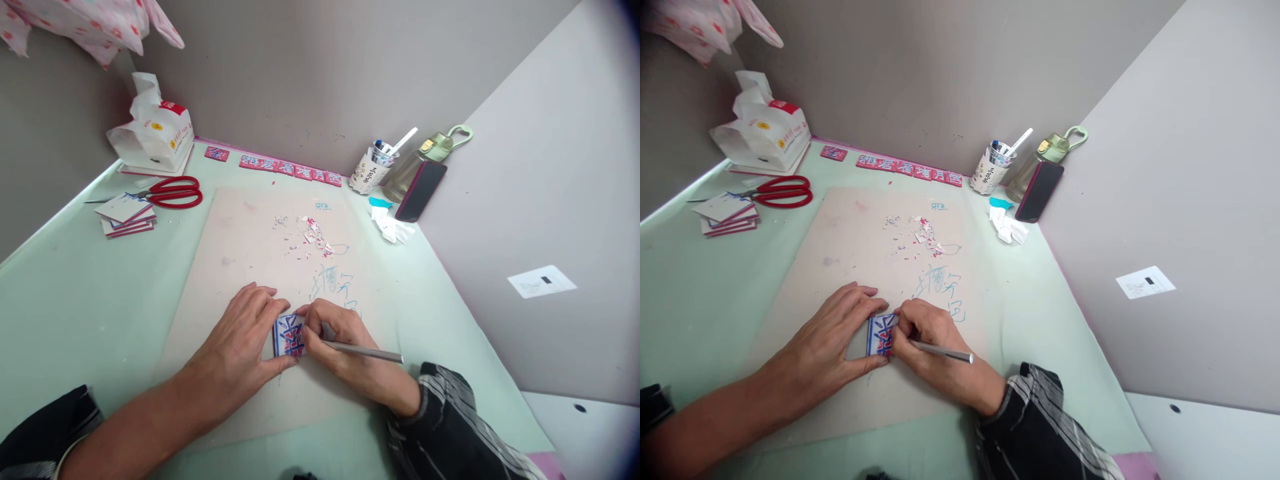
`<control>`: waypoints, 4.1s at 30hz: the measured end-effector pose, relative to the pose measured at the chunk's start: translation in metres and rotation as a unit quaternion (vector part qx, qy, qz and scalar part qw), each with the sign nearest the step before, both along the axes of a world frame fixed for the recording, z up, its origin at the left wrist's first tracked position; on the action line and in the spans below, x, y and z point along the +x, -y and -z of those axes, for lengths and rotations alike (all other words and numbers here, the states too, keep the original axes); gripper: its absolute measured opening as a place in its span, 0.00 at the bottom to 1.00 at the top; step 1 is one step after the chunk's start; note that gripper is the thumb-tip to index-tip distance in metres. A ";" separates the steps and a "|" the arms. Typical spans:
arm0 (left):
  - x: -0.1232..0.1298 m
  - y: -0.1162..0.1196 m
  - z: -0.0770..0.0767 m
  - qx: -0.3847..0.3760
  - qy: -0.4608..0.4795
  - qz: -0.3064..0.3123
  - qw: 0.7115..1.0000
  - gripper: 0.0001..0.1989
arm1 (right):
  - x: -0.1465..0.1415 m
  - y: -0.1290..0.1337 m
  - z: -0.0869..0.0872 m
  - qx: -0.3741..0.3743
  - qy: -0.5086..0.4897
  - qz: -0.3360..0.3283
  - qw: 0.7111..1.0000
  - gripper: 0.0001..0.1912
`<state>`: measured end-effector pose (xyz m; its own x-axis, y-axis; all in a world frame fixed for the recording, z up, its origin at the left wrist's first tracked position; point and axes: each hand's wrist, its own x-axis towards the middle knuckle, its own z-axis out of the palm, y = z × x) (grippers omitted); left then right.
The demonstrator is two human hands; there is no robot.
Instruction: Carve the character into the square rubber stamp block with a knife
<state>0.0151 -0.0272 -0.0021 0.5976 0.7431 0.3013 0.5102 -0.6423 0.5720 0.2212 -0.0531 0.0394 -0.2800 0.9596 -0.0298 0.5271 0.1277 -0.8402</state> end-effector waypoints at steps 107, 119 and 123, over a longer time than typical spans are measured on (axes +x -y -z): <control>-0.018 -0.031 -0.026 -0.108 0.072 -0.083 0.988 0.05 | -0.006 -0.005 -0.010 -0.022 -0.004 0.001 1.000 0.13; -0.029 -0.020 -0.008 -0.062 -0.024 0.028 0.997 0.31 | -0.003 -0.003 -0.010 -0.029 -0.018 -0.007 0.999 0.12; -0.030 -0.020 -0.009 -0.028 -0.022 0.043 0.998 0.27 | -0.004 -0.001 -0.013 -0.051 -0.038 0.010 0.998 0.12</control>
